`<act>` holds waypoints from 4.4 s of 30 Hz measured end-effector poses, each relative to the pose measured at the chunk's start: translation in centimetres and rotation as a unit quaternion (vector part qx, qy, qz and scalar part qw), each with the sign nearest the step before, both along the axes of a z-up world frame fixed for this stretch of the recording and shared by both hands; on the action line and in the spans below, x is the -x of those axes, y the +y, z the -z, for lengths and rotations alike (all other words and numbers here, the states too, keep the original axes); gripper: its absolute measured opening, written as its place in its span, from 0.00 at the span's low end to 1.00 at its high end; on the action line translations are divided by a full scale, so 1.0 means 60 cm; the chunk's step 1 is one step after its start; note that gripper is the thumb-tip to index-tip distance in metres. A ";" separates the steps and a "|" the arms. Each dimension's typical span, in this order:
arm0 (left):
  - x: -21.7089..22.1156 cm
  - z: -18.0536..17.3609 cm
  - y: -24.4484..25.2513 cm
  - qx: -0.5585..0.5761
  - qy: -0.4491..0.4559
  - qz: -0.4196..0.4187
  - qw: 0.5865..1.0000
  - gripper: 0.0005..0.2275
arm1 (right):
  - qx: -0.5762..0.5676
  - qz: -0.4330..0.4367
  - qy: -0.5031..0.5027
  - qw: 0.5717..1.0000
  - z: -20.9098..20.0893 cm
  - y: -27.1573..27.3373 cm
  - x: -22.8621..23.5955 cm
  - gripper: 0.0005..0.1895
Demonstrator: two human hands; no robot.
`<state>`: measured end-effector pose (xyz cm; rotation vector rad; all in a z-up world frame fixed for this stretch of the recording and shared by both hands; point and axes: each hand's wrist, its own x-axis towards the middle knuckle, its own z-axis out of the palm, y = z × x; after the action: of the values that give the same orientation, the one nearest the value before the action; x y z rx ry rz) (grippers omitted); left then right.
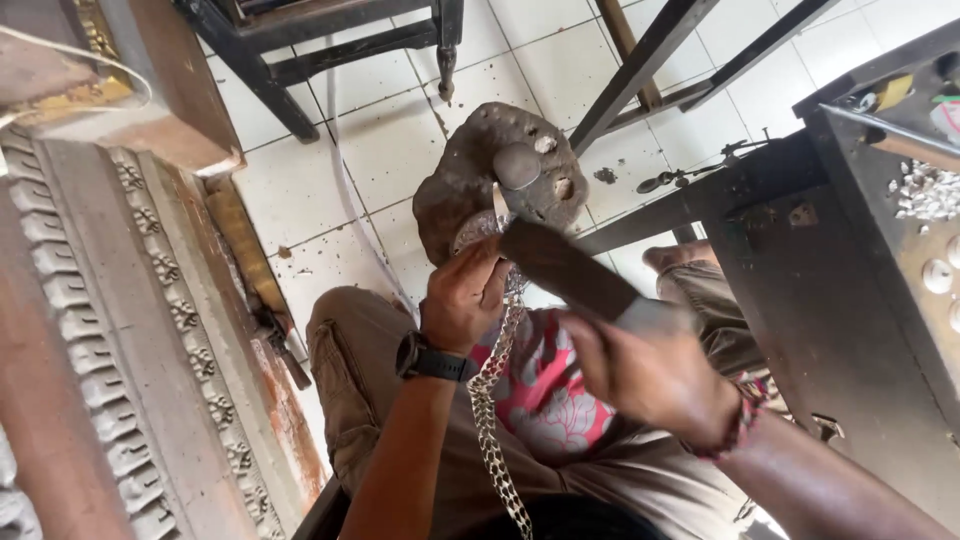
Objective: Hammering a silver chain on an anvil to flatten and shape the links as part of the jewelry making process.
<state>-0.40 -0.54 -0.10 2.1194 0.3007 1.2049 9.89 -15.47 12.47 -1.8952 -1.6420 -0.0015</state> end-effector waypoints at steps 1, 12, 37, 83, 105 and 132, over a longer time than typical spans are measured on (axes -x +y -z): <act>0.001 0.002 0.000 -0.001 0.019 0.007 1.000 0.09 | 0.092 -0.043 -0.035 0.994 0.005 0.013 -0.004 0.17; 0.004 0.001 0.000 -0.018 0.028 0.016 0.999 0.09 | 0.177 -0.067 -0.071 0.979 0.030 0.015 0.001 0.30; 0.024 -0.002 -0.003 0.258 -0.082 -0.107 0.957 0.04 | 0.056 0.305 0.399 0.863 0.166 0.073 0.036 0.18; -0.006 -0.152 -0.068 0.602 -0.221 0.075 0.764 0.10 | 0.063 0.125 0.346 0.928 0.039 0.046 -0.036 0.11; -0.015 -0.252 -0.104 0.669 -0.177 0.201 0.693 0.13 | 0.080 0.105 -0.022 0.991 0.161 0.104 -0.084 0.25; -0.005 -0.359 -0.084 0.410 0.045 0.346 0.843 0.10 | -0.158 -0.094 0.650 0.737 -0.167 -0.011 -0.062 0.09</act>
<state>-0.09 -5.57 21.45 1.3182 0.0457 0.4098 13.58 -16.16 22.46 -0.9219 -0.7075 0.8700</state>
